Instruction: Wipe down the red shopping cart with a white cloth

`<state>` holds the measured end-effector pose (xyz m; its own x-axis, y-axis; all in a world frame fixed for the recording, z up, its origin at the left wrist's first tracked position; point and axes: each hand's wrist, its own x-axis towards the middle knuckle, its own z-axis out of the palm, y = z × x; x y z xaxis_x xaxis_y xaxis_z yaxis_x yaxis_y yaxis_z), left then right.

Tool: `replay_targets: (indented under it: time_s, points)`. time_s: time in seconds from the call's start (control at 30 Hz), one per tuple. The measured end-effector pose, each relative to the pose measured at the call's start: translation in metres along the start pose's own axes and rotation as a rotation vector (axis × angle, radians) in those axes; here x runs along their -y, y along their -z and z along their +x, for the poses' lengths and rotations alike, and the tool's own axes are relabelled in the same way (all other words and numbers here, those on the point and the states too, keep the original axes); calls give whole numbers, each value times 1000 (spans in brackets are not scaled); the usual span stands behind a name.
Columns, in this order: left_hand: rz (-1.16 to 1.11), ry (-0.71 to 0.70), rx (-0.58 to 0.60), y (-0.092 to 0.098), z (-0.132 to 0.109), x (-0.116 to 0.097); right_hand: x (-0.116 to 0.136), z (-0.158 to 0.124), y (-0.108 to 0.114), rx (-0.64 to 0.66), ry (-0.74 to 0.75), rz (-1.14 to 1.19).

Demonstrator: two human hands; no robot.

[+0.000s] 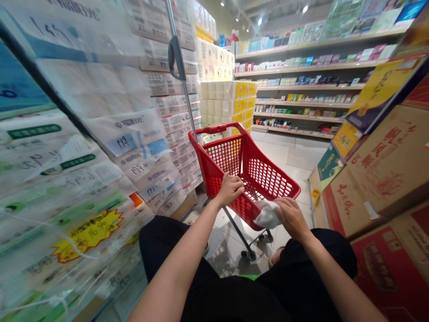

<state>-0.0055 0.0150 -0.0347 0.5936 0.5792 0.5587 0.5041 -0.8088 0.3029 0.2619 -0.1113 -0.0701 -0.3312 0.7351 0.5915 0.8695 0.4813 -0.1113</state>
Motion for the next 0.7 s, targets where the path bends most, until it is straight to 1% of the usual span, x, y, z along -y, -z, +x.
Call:
replay_targets:
  time_s: [0.07, 0.13, 0.2, 0.23, 0.27, 0.33, 0.43, 0.5, 0.57, 0.63, 0.7]
  points:
    - [-7, 4, 10, 2, -1, -2, -31, -6, 4, -49, -84, -59]
    - [0, 1, 19, 4, -2, -4, -54, -9, 6, -81, -164, -110]
    - [21, -18, 27, 7, -3, -7, -64, -9, 7, -79, -224, -141]
    - [34, -29, 27, 7, -3, -9, -64, -8, 7, -73, -248, -153]
    - [49, -37, 26, 7, -3, -10, -59, -6, 7, -70, -265, -165]
    - [75, -39, 19, 7, -2, -12, -39, -1, 7, -78, -280, -187]
    - [106, -29, 16, 6, -1, -14, 7, 8, 7, -61, -250, -190]
    - [122, -25, 20, 5, 1, -14, 38, 15, 5, 5, -214, -174]
    - [134, -25, 24, 5, 2, -14, 63, 21, 3, 36, -187, -202]
    - [143, -29, 27, 4, 3, -14, 77, 26, -1, 38, -179, -256]
    - [148, -31, 28, 4, 4, -14, 79, 28, -4, 27, -168, -296]
